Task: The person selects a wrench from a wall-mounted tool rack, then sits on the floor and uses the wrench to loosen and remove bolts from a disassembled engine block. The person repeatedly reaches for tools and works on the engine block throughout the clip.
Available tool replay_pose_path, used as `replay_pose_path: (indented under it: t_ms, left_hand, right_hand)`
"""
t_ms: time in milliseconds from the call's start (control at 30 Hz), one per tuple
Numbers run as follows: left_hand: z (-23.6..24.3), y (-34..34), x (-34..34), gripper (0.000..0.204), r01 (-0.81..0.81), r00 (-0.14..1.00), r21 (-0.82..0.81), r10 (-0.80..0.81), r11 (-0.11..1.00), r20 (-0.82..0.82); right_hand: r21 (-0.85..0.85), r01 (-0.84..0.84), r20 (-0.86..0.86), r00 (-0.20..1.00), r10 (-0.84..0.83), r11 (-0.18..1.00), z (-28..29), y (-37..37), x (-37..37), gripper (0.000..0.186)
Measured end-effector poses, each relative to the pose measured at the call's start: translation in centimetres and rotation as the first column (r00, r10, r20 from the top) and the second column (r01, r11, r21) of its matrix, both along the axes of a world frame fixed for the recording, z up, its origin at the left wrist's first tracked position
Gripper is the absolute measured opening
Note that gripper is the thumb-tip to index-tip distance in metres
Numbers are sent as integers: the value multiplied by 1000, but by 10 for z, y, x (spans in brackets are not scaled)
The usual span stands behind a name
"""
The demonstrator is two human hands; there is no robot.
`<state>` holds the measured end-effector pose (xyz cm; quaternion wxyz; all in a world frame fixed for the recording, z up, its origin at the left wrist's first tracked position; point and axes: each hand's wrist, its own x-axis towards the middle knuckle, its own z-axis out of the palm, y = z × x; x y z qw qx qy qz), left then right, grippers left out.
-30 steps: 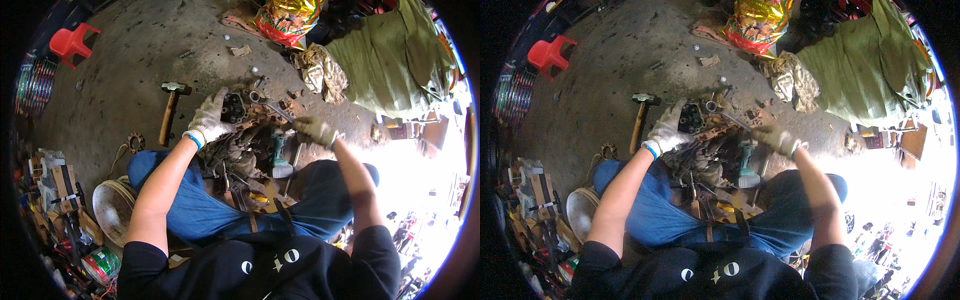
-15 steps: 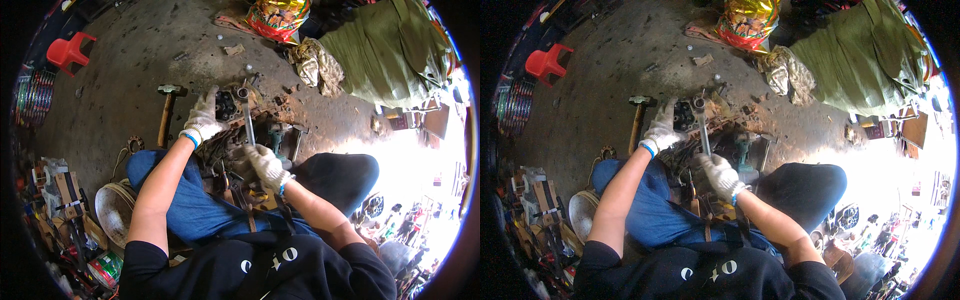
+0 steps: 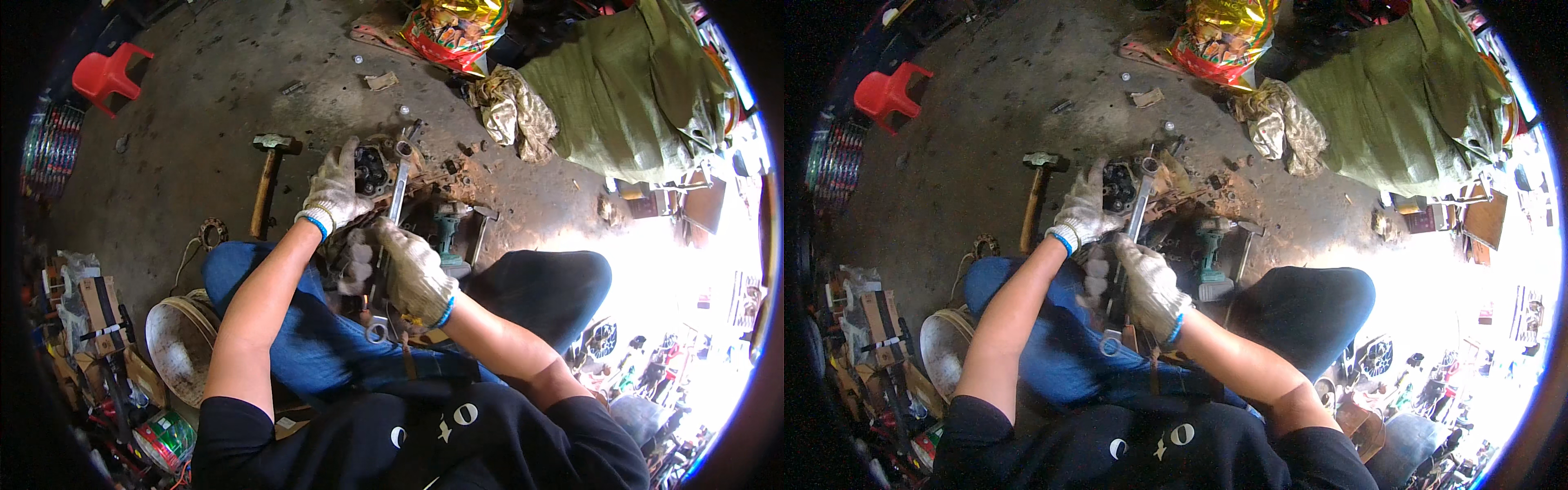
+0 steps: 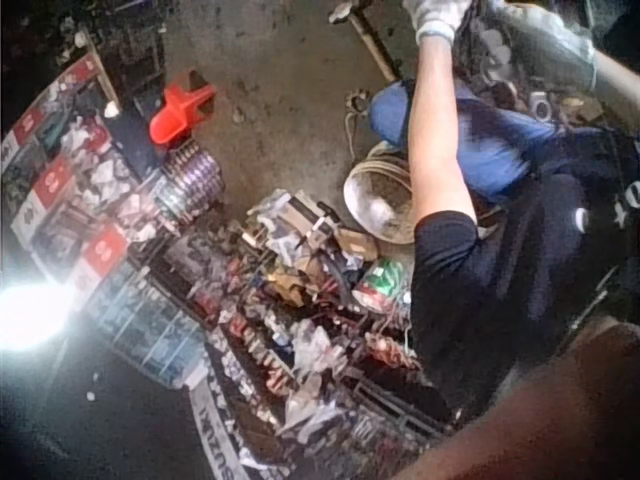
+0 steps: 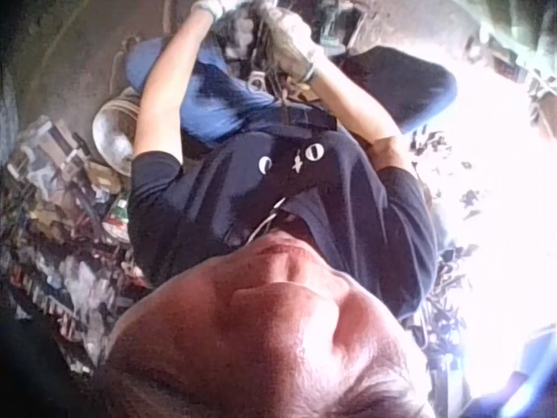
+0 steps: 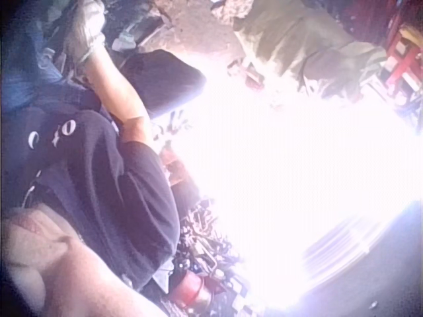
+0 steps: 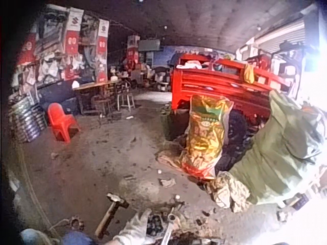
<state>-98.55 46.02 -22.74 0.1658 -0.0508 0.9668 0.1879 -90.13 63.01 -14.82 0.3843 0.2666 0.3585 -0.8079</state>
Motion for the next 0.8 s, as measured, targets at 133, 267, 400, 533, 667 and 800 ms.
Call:
replay_pose_path:
  t_ms: [133, 267, 400, 533, 667, 800]
  left_hand:
    - [1, 6, -4, 129, -27, 996, -84, 35, 996, 85]
    - [12, 13, 4, 125, -114, 991, -33, 116, 993, 60]
    - [18, 13, 5, 124, -94, 995, -25, 95, 995, 44]
    - [16, 12, 2, 134, -69, 997, -19, 70, 997, 20]
    - [18, 15, 3, 130, -98, 995, -2, 98, 995, -4]
    - [22, 16, 3, 121, -92, 996, -15, 92, 996, -6]
  right_hand:
    - [-200, 0, -36, 999, -7, 980, -6, -20, -2, 35]
    - [-41, -26, 7, 1000, 26, 999, -12, -14, 4, 35]
    - [98, -33, 7, 999, 32, 995, -5, 7, 8, 32]
    - [-74, -29, 15, 999, 30, 997, 8, 10, 3, 33]
    - [11, -84, -20, 996, 84, 996, 11, 4, -6, 32]
    - [77, -192, 22, 981, 191, 978, 1, 29, -7, 32]
